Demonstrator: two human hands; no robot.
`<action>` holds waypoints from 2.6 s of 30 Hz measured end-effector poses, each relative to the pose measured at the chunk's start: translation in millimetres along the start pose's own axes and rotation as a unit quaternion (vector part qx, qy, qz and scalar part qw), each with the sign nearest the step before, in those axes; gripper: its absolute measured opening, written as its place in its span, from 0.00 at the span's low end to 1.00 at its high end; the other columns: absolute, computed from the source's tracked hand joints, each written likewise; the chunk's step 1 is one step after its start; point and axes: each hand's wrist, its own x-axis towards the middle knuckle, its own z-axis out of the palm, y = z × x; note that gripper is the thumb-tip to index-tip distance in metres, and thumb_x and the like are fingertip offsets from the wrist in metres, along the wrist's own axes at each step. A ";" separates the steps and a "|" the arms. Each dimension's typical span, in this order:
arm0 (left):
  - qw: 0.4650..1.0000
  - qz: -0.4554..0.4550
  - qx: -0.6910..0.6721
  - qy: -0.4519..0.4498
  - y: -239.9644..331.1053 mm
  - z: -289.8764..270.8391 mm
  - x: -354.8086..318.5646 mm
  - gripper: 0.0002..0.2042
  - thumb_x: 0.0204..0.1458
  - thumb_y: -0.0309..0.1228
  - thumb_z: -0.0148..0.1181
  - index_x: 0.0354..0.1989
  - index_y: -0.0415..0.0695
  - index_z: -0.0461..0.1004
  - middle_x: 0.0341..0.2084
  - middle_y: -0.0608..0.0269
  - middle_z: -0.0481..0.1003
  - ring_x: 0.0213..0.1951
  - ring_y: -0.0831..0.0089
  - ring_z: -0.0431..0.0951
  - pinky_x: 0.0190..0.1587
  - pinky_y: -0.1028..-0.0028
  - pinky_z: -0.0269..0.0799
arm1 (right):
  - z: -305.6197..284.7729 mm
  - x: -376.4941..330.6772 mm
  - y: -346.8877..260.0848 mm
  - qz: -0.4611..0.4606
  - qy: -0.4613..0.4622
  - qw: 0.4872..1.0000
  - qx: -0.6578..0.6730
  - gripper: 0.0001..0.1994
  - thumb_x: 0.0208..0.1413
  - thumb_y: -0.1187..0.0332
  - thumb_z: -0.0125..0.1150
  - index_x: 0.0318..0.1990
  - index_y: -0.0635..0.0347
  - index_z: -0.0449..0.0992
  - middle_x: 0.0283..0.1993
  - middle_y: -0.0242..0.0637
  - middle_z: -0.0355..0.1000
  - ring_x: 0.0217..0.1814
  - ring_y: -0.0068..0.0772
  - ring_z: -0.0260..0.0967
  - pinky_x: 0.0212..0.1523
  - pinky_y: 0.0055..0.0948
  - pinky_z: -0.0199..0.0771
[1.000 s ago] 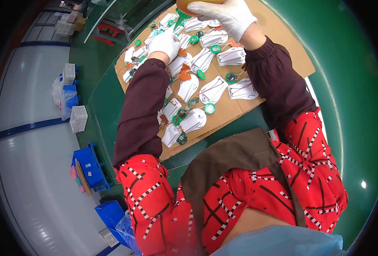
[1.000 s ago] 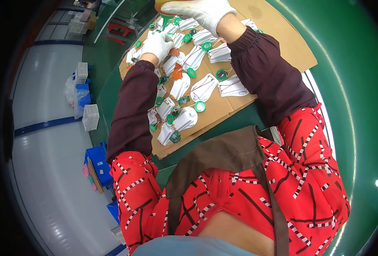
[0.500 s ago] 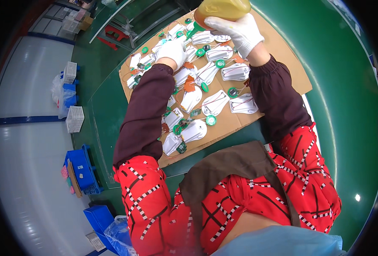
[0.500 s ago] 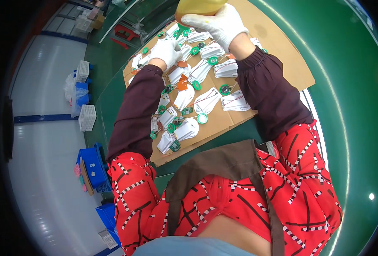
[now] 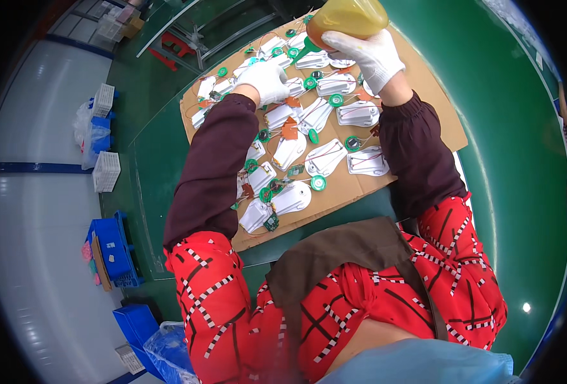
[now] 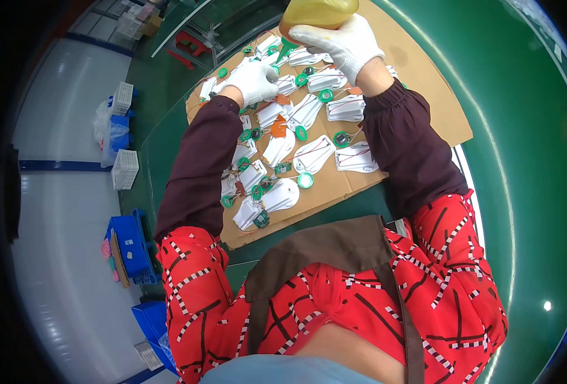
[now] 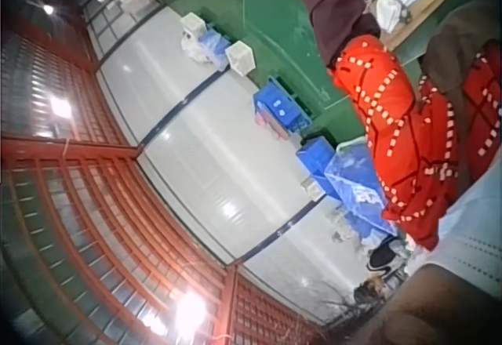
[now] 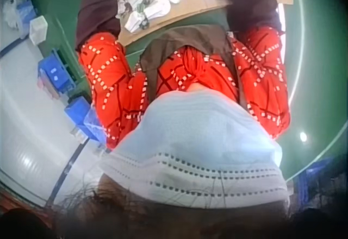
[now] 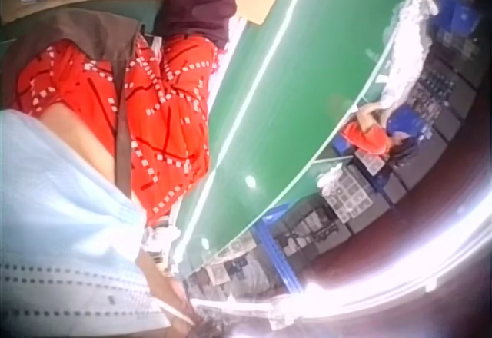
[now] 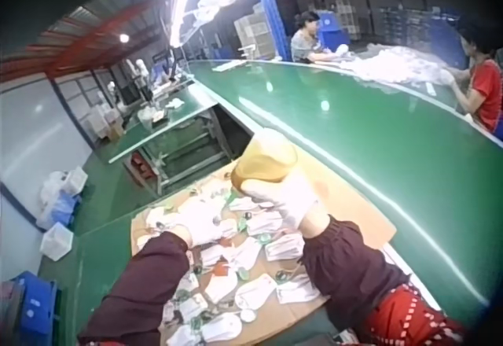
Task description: Applying glue or sealant from a squeeze bottle onto small plastic parts arranged on a board.
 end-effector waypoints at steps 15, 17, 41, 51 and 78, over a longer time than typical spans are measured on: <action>0.992 0.021 0.119 0.029 7.9 7.6 3.7 0.10 0.43 0.31 0.52 0.31 0.41 0.76 0.32 0.49 0.75 0.34 0.59 0.76 0.38 0.67 0.70 | 2.9 -1.3 2.7 -0.020 0.005 0.999 0.033 0.19 0.44 0.67 0.65 0.44 0.64 0.70 0.39 0.37 0.71 0.36 0.27 0.71 0.35 0.24 0.74; 0.998 -0.006 -0.011 0.059 8.2 2.2 -0.5 0.11 0.45 0.32 0.50 0.33 0.42 0.74 0.30 0.48 0.74 0.34 0.57 0.75 0.39 0.66 0.69 | 1.7 -0.7 3.3 -0.017 -0.002 0.999 0.033 0.19 0.44 0.67 0.65 0.43 0.64 0.70 0.39 0.37 0.71 0.36 0.26 0.70 0.35 0.24 0.73; 0.997 -0.006 -0.008 0.074 11.7 -2.9 -2.3 0.17 0.45 0.40 0.52 0.39 0.42 0.70 0.33 0.54 0.75 0.36 0.59 0.75 0.41 0.67 0.69 | 15.8 -3.5 37.4 -0.017 -0.050 0.971 -0.234 0.29 0.38 0.49 0.66 0.45 0.59 0.69 0.42 0.40 0.71 0.43 0.36 0.68 0.43 0.29 0.67; 0.999 0.003 -0.014 0.036 4.8 2.4 5.0 0.19 0.44 0.43 0.55 0.42 0.45 0.70 0.24 0.58 0.77 0.33 0.66 0.77 0.39 0.69 0.70 | 13.6 -0.6 43.7 -0.026 -0.039 0.968 -0.248 0.25 0.37 0.58 0.70 0.43 0.61 0.71 0.40 0.36 0.72 0.40 0.27 0.69 0.42 0.25 0.68; 0.996 0.021 0.011 0.081 7.3 3.5 2.1 0.16 0.39 0.41 0.59 0.36 0.46 0.75 0.20 0.58 0.76 0.29 0.65 0.77 0.37 0.70 0.72 | 22.9 -7.1 46.0 -0.034 -0.051 0.958 -0.279 0.28 0.39 0.50 0.66 0.45 0.58 0.69 0.37 0.36 0.71 0.37 0.29 0.69 0.38 0.26 0.68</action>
